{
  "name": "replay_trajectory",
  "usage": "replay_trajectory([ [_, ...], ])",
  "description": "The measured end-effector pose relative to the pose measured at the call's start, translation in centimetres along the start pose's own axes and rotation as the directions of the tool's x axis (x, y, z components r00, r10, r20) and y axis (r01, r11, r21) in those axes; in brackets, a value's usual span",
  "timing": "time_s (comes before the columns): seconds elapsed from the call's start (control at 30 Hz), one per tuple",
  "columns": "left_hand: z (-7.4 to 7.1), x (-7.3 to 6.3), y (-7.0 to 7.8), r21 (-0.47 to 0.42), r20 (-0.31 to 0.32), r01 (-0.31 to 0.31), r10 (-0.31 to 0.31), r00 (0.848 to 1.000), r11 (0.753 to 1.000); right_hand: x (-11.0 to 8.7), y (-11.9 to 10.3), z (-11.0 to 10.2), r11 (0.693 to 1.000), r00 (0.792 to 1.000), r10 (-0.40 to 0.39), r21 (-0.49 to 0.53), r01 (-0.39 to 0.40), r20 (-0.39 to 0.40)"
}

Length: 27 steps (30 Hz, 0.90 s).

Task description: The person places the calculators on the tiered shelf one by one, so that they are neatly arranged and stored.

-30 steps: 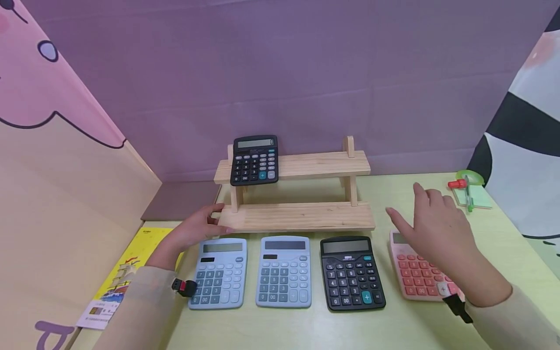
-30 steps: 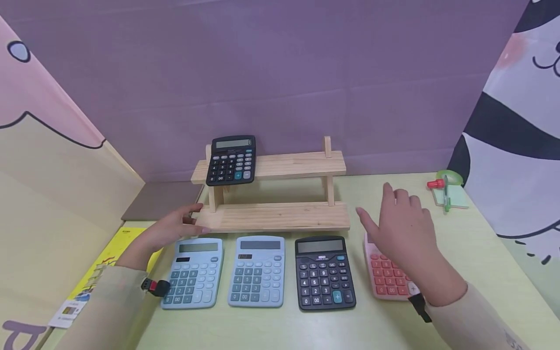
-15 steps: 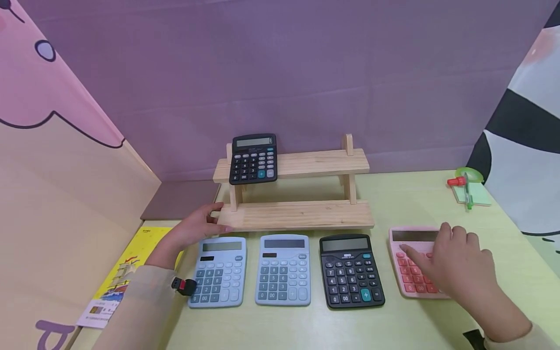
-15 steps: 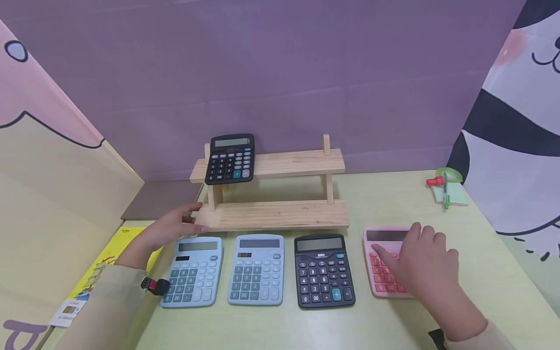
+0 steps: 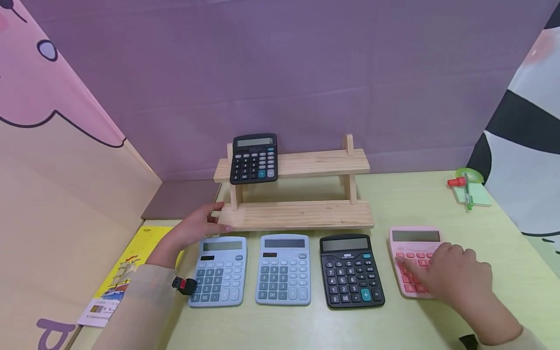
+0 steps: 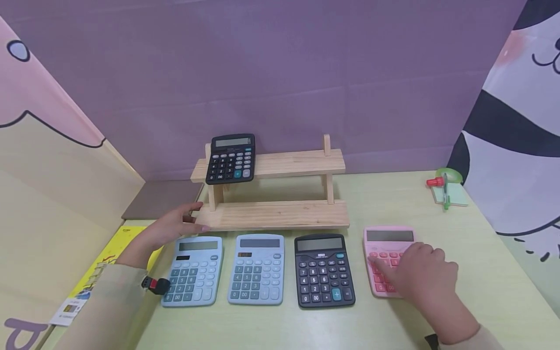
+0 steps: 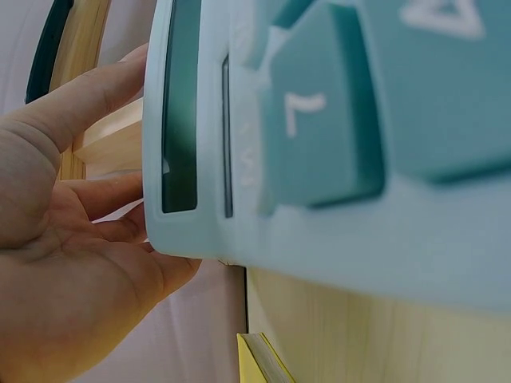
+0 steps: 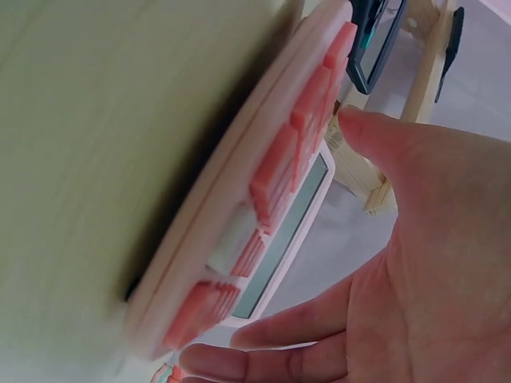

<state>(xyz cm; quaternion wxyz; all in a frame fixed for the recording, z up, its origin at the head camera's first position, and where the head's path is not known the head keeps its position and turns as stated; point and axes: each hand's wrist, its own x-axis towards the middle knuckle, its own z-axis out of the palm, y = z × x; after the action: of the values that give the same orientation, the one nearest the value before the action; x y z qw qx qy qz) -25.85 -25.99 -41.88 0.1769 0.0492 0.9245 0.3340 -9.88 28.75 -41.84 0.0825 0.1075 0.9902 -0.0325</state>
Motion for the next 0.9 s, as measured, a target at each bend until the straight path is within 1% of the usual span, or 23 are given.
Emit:
replay_trajectory([
  [0.2,0.1,0.16,-0.12,-0.002,0.005,-0.015,0.015,1.0,1.0,0.14,-0.2,0.38,1.0,0.999,0.002,-0.03,-0.001,0.053],
  [0.43,0.06,0.24,-0.13,-0.005,0.006,-0.029,0.029,1.0,1.0,0.28,-0.49,0.5,0.999,0.999,0.005,-0.035,-0.004,0.051],
  [0.57,-0.01,0.17,-0.06,-0.001,0.005,-0.022,0.022,1.0,1.0,0.33,-0.44,0.56,0.999,0.998,-0.024,-0.029,0.026,0.057],
  [0.77,0.03,0.09,-0.11,0.0,0.003,-0.019,0.019,1.0,1.0,0.67,-0.01,0.7,0.997,0.996,-0.075,-0.001,0.075,0.039],
  [0.9,0.04,0.07,-0.22,0.0,0.004,-0.02,0.02,1.0,1.0,0.86,0.24,0.77,0.996,0.995,-0.09,0.016,0.089,0.049],
])
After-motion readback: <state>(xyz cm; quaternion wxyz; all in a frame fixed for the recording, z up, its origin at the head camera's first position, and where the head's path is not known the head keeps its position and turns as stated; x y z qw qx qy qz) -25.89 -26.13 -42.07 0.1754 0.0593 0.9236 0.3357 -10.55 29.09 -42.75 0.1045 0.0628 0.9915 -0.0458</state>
